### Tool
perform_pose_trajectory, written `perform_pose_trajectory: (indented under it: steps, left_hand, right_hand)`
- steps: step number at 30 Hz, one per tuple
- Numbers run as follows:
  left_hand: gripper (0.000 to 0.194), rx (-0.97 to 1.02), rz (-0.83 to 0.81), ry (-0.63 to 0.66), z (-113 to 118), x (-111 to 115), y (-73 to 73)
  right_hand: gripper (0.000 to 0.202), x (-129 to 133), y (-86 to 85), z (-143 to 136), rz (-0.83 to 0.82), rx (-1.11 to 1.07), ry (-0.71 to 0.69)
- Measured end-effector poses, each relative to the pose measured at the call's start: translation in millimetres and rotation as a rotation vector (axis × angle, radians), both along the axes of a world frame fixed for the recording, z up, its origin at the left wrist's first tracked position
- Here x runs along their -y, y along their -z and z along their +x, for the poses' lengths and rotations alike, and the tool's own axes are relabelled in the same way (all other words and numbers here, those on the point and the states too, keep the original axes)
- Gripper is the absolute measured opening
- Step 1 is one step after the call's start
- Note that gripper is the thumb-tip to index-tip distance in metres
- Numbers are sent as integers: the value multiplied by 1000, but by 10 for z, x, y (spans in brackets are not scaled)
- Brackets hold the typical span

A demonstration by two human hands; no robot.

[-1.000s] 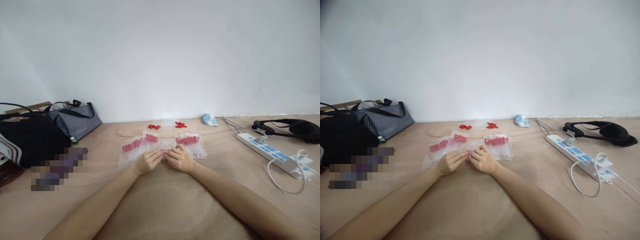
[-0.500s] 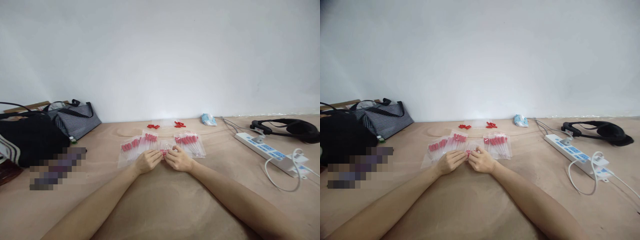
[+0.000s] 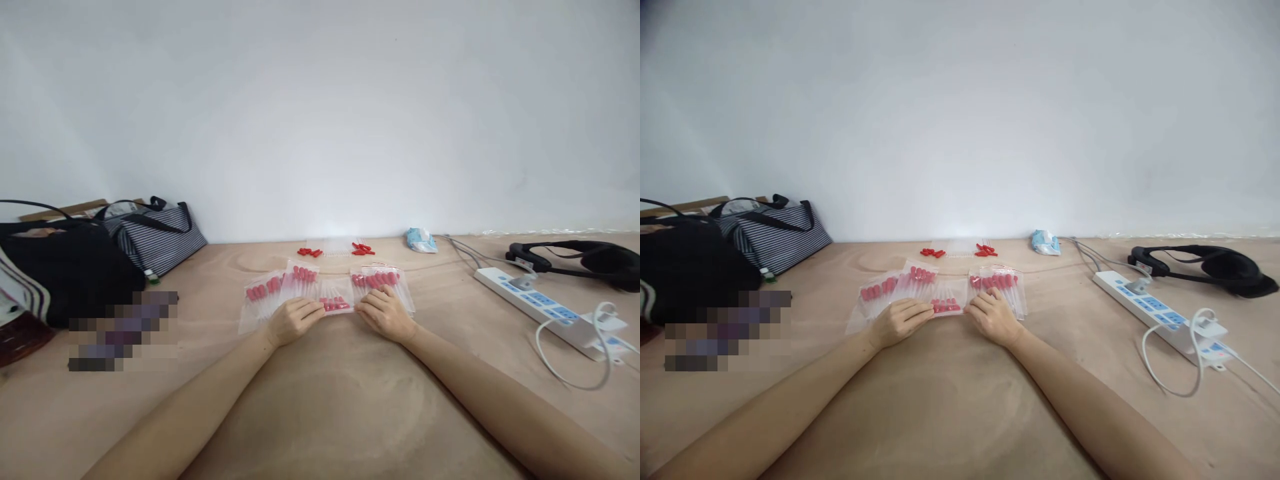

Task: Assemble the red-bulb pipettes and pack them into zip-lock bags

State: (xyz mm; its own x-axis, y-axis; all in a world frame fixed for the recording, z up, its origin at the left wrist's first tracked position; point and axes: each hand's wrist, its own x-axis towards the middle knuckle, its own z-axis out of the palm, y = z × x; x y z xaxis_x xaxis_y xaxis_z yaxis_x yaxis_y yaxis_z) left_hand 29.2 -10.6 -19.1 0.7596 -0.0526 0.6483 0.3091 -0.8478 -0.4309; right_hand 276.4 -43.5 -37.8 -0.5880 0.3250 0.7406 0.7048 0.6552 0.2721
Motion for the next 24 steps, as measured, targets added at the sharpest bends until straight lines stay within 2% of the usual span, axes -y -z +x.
perform_pose_trajectory:
  steps: [10, 17, 24]
  left_hand:
    - [15, 5, -4, 35, -25, -9, 20]
    - [15, 45, -25, 46, -17, 4, -4]
    - [10, 53, -63, 16, 203, 48, 9]
  right_hand:
    - [19, -33, -9, -41, -30, -2, -11]
    - [23, -31, -14, -54, 9, 53, -18]
    - [20, -23, -19, -174, -3, 27, -10]
